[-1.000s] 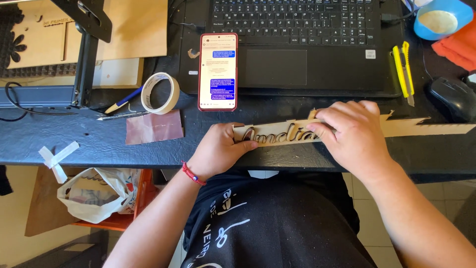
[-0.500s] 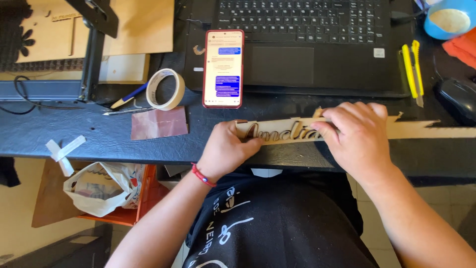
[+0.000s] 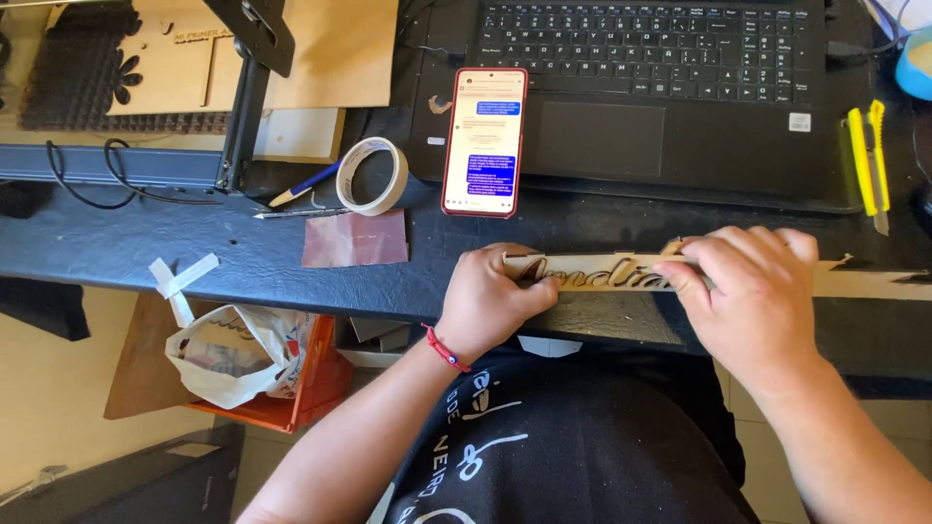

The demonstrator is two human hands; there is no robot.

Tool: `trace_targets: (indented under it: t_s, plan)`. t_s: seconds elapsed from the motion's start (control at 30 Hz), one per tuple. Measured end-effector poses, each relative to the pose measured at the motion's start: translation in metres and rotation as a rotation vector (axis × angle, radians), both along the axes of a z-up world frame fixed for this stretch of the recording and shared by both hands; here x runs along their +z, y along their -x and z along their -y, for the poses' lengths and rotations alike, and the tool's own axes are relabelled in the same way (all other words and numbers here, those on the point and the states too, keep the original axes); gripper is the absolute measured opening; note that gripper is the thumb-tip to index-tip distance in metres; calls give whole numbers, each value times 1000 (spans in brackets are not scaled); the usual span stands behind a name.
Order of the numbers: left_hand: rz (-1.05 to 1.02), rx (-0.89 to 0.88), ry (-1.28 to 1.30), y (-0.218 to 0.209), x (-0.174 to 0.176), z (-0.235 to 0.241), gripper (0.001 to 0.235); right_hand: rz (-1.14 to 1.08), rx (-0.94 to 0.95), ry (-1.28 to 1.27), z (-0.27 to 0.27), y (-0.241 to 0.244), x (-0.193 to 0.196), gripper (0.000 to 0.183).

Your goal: Using a utility knife to carefully cut out a laser-etched name from a thin piece of plywood on a workbench.

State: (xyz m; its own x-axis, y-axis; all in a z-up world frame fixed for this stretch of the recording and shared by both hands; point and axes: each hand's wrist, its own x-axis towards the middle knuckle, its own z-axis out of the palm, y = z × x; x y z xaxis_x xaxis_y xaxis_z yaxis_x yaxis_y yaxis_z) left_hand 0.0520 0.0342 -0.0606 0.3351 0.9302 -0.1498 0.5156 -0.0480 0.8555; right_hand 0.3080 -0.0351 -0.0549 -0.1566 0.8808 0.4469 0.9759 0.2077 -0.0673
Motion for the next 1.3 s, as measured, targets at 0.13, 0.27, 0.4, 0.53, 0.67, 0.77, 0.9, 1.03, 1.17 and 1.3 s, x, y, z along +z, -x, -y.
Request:
trace_targets:
  t_s: [0.13, 0.27, 0.4, 0.53, 0.67, 0.77, 0.9, 1.03, 1.17, 1.3]
  plan:
    - [7, 58, -138, -1, -9, 1, 25, -2, 7, -24, 1, 4, 3, 26]
    - [35, 41, -267, 1, -16, 2, 23, -10, 11, -34, 3, 5, 1, 27]
    - [99, -25, -299, 8, -13, -1, 18, -18, 31, -55, 4, 6, 2, 26]
    - [159, -245, -589, 25, -17, -8, 12, -63, 103, -153, 12, 7, -1, 18]
    - [54, -359, -796, 41, -25, -5, 18, -110, 157, -178, 33, 4, -27, 14]
    - [-74, -402, -818, 51, -26, -1, 34, -214, 177, -87, 47, 18, -16, 17]
    - [-121, -402, -813, 57, -12, 4, 32, -334, 246, -94, 52, 24, -16, 24]
    - [-171, -420, -769, 63, -4, 8, 41, -308, 185, -85, 56, 23, -23, 26]
    - [-255, -426, -719, 67, -4, 11, 77, -293, 188, -70, 57, 18, -27, 27]
    - [-240, -417, -691, 67, -2, 11, 80, -292, 191, -60, 58, 16, -26, 27]
